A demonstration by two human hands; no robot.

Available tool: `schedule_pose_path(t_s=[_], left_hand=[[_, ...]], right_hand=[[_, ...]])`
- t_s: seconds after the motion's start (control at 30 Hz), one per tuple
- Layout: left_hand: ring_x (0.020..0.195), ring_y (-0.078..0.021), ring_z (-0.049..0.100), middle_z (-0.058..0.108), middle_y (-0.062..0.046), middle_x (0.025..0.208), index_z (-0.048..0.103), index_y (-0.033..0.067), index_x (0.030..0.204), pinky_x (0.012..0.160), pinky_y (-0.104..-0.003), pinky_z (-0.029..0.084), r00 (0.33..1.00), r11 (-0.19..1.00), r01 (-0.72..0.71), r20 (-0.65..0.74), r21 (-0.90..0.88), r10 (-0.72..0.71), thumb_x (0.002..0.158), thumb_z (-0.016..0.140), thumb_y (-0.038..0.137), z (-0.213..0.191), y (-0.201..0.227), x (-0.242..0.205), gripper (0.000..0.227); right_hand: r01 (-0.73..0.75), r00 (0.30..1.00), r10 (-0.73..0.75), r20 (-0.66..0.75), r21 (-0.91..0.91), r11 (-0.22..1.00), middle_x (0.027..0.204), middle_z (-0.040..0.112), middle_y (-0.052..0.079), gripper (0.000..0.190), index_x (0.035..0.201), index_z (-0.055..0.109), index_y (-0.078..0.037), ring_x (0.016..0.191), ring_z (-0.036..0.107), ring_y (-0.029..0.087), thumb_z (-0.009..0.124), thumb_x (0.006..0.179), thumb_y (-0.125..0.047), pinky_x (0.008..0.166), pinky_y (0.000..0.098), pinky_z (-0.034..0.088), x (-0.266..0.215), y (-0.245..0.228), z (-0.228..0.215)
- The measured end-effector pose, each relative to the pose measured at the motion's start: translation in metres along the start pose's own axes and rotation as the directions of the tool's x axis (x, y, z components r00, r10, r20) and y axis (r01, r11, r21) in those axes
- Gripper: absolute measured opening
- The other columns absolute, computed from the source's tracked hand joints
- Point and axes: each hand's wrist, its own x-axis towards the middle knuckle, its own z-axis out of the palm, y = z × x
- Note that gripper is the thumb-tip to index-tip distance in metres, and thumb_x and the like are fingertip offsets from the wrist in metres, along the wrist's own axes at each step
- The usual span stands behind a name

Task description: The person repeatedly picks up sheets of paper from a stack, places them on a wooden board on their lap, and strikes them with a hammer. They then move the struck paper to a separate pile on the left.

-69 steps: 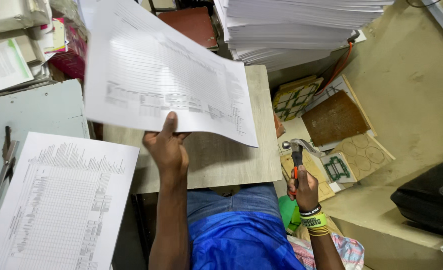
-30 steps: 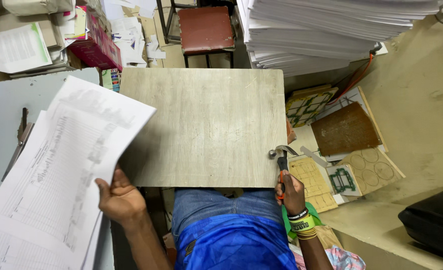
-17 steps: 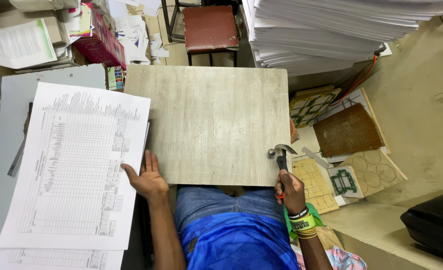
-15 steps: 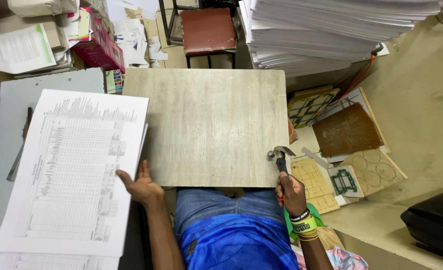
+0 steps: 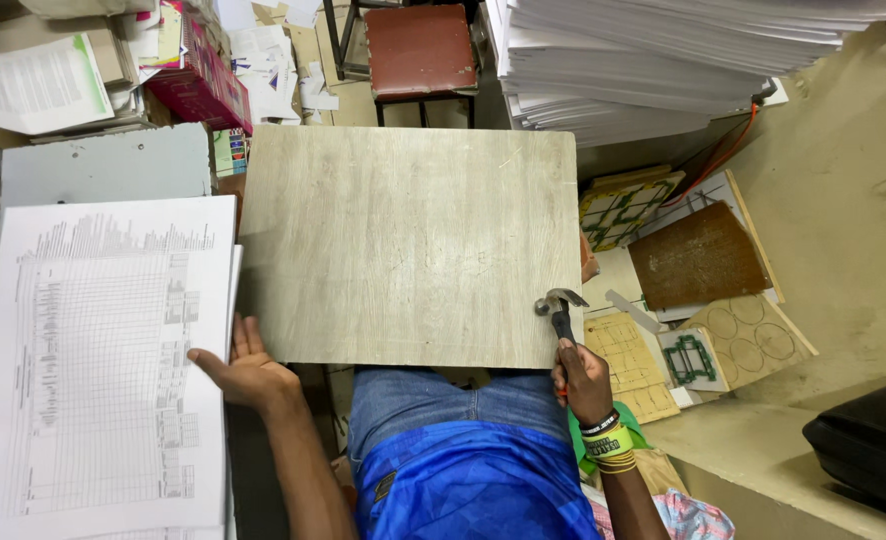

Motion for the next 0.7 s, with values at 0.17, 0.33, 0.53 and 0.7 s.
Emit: schedule_pose_path(t_s=[0.17,0.33,0.53,0.7], left_hand=[[0.151,-0.0398,0.059,0.041,-0.032,0.162,0.035,-0.0074,0.158,0.125,-0.039,0.061,0.977,0.970,0.213,0.057,-0.117,-0.208,0.106,0.060,0.057,-0.012,0.019,0.026,0.086],[0.135,-0.0312,0.074,0.073,-0.020,0.143,0.066,0.0022,0.134,0.118,-0.045,0.062,0.880,0.888,0.458,0.166,-0.040,-0.446,0.099,0.048,0.066,0.013,-0.005,0.004,0.075],[0.101,-0.0257,0.084,0.085,-0.015,0.111,0.077,0.0025,0.115,0.083,-0.036,0.067,0.582,0.762,-0.094,0.656,0.641,-0.480,0.098,0.068,0.039,0.210,-0.065,-0.151,0.042],[0.146,-0.0340,0.051,0.059,-0.015,0.152,0.062,0.0127,0.138,0.127,-0.057,0.033,-0.381,0.209,-0.900,0.923,-0.382,0.043,0.104,0.078,0.036,0.430,-0.167,-0.228,0.044]], right_hand=[[0.021,1.000,-0.021,0.014,0.013,1.000,0.045,0.047,0.015,0.039,0.080,0.060,-0.001,0.027,0.045,0.022,0.056,0.113,-0.023,0.027,0.0312,0.038,-0.005,0.003,-0.001],[0.031,0.999,-0.030,-0.011,0.041,0.999,0.045,0.047,0.015,0.040,0.079,0.060,-0.001,0.025,0.045,0.023,0.056,0.112,-0.022,0.026,0.0312,0.039,-0.006,0.009,-0.014],[-0.032,0.999,0.031,-0.037,-0.032,0.999,0.050,0.048,0.009,0.042,0.076,0.053,-0.006,0.035,0.039,0.018,0.058,0.108,-0.031,0.033,0.0326,0.030,-0.019,-0.020,-0.024],[-0.006,0.994,0.009,-0.111,0.023,1.000,0.048,0.046,0.008,0.041,0.075,0.047,-0.008,0.034,0.040,0.017,0.059,0.106,-0.031,0.035,0.0317,0.029,-0.028,-0.030,-0.036]])
